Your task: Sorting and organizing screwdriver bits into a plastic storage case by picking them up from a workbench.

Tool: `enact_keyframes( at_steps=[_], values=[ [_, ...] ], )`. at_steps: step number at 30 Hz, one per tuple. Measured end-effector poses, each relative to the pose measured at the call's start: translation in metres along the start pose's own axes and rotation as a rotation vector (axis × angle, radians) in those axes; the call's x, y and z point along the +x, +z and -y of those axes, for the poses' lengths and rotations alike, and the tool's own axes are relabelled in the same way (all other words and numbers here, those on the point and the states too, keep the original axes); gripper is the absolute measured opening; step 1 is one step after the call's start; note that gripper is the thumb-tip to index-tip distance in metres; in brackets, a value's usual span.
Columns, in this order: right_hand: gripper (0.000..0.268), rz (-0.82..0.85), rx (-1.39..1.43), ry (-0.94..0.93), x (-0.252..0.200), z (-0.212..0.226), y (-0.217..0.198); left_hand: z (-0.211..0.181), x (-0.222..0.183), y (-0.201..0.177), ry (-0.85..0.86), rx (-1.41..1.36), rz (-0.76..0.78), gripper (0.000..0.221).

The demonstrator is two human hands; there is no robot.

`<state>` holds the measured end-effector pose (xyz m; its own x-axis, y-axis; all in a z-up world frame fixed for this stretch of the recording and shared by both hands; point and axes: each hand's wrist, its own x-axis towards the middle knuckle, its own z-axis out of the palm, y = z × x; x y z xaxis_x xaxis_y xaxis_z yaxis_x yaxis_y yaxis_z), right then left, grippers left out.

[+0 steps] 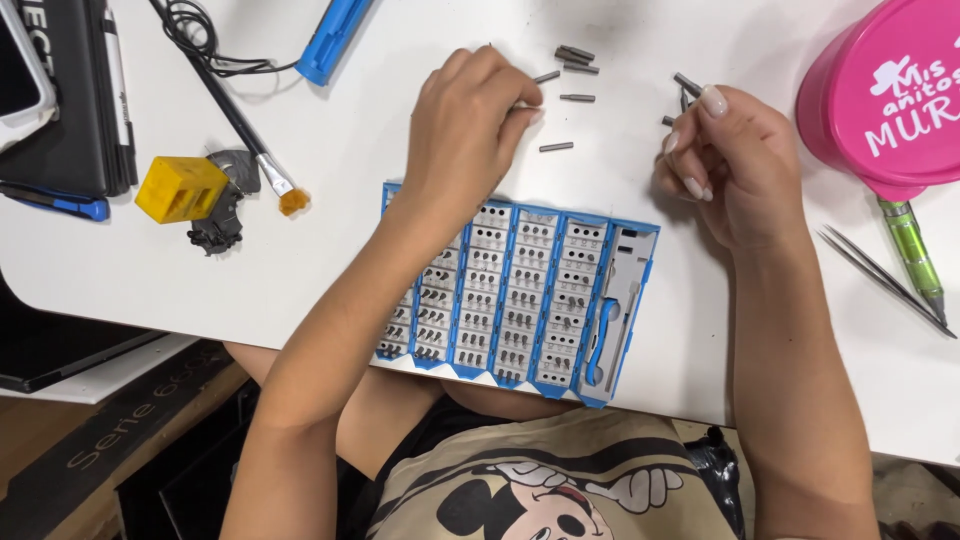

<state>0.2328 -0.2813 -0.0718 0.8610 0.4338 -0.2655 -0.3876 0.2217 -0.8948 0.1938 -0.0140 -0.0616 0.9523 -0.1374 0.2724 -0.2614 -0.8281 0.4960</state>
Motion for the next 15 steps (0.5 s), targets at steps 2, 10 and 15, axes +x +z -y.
enact_keyframes(
  at_steps=[2, 10, 15],
  values=[
    [0.040, 0.005, 0.019, 0.009, 0.000, 0.001, 0.000, 0.004, 0.008, 0.010, 0.008, -0.002, 0.021, 0.016],
    [0.039, 0.032, 0.033, -0.019, 0.000, 0.005, 0.003, 0.003, 0.028, 0.030, 0.034, -0.061, 0.045, 0.017],
    [0.039, 0.025, 0.056, -0.016, 0.003, -0.003, -0.002, -0.018, 0.013, 0.008, 0.005, -0.147, 0.072, 0.010]
  ],
)
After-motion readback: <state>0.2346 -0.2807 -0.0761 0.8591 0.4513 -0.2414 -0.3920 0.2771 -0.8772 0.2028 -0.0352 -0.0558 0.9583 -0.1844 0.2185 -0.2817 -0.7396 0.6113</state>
